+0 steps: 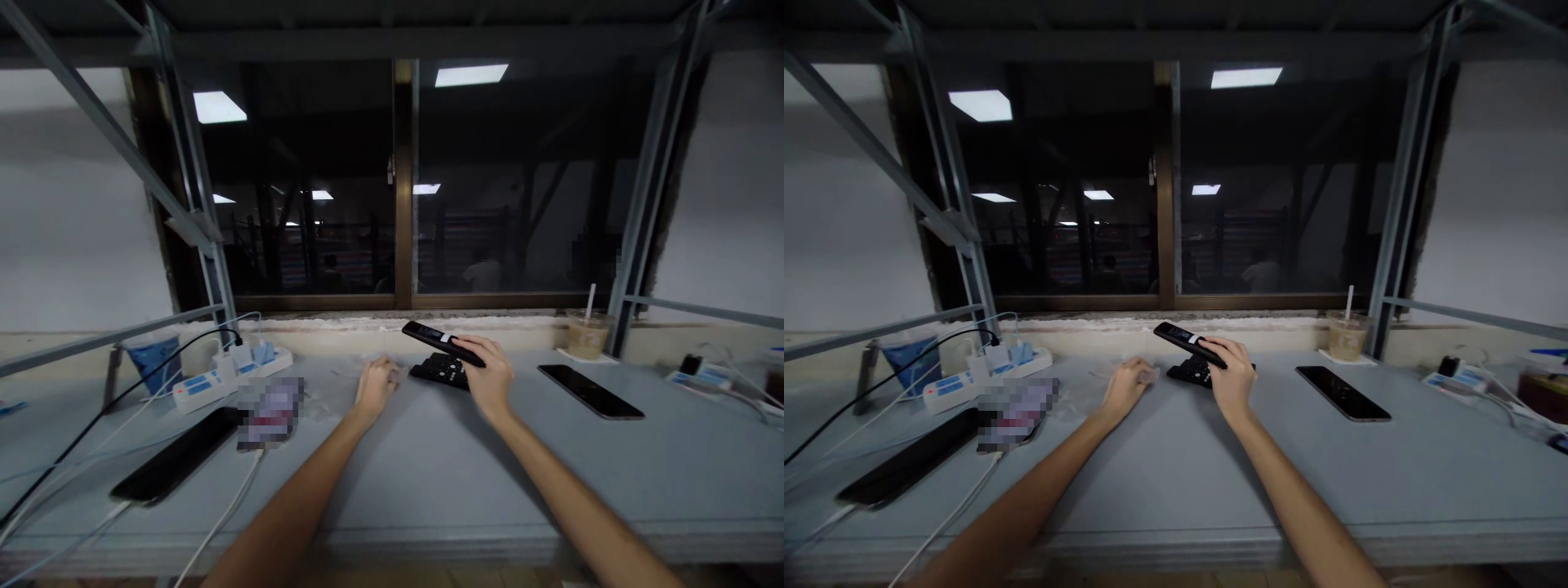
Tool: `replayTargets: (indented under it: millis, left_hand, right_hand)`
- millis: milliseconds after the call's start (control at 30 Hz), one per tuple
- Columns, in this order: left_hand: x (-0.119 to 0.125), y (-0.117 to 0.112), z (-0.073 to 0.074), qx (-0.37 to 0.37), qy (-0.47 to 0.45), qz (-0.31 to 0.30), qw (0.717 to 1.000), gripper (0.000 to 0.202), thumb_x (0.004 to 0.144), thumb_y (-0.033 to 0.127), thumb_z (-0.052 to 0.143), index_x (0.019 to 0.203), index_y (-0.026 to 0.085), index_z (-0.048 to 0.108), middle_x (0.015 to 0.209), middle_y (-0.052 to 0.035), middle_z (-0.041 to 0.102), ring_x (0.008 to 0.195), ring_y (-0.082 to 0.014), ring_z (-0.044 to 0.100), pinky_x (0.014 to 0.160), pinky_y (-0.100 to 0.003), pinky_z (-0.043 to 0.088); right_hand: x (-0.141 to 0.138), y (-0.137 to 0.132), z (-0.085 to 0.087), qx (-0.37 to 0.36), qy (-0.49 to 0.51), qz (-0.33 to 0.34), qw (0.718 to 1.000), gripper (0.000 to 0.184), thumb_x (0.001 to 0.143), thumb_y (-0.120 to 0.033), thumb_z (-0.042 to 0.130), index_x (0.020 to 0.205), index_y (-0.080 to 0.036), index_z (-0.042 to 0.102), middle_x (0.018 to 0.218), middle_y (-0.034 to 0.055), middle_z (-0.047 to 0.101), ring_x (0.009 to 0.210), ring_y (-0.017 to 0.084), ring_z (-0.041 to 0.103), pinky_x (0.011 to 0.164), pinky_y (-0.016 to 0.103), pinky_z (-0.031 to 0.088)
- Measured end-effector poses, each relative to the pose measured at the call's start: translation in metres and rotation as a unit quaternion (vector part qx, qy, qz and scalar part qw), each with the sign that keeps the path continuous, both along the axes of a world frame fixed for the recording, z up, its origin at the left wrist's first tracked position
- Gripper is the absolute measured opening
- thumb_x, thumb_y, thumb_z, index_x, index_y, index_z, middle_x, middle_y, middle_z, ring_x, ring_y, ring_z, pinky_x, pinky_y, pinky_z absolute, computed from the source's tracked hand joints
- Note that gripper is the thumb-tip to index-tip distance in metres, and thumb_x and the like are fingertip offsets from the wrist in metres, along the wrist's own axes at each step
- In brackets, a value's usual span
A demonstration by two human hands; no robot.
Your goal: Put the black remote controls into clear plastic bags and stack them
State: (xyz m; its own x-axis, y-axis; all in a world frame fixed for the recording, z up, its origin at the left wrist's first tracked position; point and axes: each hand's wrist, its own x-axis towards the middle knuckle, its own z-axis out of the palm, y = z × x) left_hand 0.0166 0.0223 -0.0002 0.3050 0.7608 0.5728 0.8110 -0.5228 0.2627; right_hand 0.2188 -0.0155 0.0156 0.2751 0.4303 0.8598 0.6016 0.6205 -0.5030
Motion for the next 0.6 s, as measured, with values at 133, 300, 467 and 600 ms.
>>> replayTargets:
  millis: [133,300,467,600]
  left_hand:
    - [0.0,0.002,-0.002,0.021,-0.012,0.009,1.0,0.016,0.073,0.007,0.051,0.08,0.019,0.06,0.095,-0.0022,0.059,0.088,-0.0157,0.057,0.081,-0.029,0.04]
    - [0.003,-0.003,0.001,0.015,-0.02,0.005,1.0,0.014,0.075,0.007,0.048,0.077,0.018,0.055,0.088,-0.0017,0.06,0.084,-0.0157,0.056,0.078,-0.028,0.038]
    - [0.006,-0.009,0.004,0.009,-0.007,-0.015,1.0,0.027,0.069,-0.002,0.042,0.083,0.019,0.055,0.087,-0.0005,0.063,0.088,-0.0158,0.056,0.081,-0.03,0.034]
    - [0.008,-0.011,0.004,0.021,0.014,-0.01,1.0,0.027,0.075,0.005,0.042,0.095,0.019,0.053,0.098,-0.0021,0.062,0.097,-0.018,0.053,0.085,-0.032,0.032]
  right_hand:
    - [-0.008,0.001,0.003,-0.083,0.14,0.038,0.986,0.044,0.067,-0.041,0.06,0.105,-0.018,0.059,0.082,0.0055,0.067,0.075,0.02,0.06,0.074,0.033,0.046]
    - [-0.005,0.008,0.003,-0.171,0.297,0.092,0.935,0.06,0.063,-0.051,0.059,0.113,-0.018,0.052,0.057,-0.0033,0.055,0.043,0.013,0.05,0.044,0.025,0.04]
    - [0.001,0.013,0.0,-0.207,0.3,0.083,0.928,0.055,0.065,-0.05,0.054,0.111,-0.018,0.053,0.045,-0.0066,0.043,0.037,0.012,0.042,0.036,0.025,0.033]
    - [0.002,0.016,-0.005,-0.197,0.276,0.054,0.939,0.049,0.066,-0.047,0.051,0.105,-0.019,0.055,0.057,-0.0036,0.051,0.042,0.011,0.045,0.04,0.024,0.036]
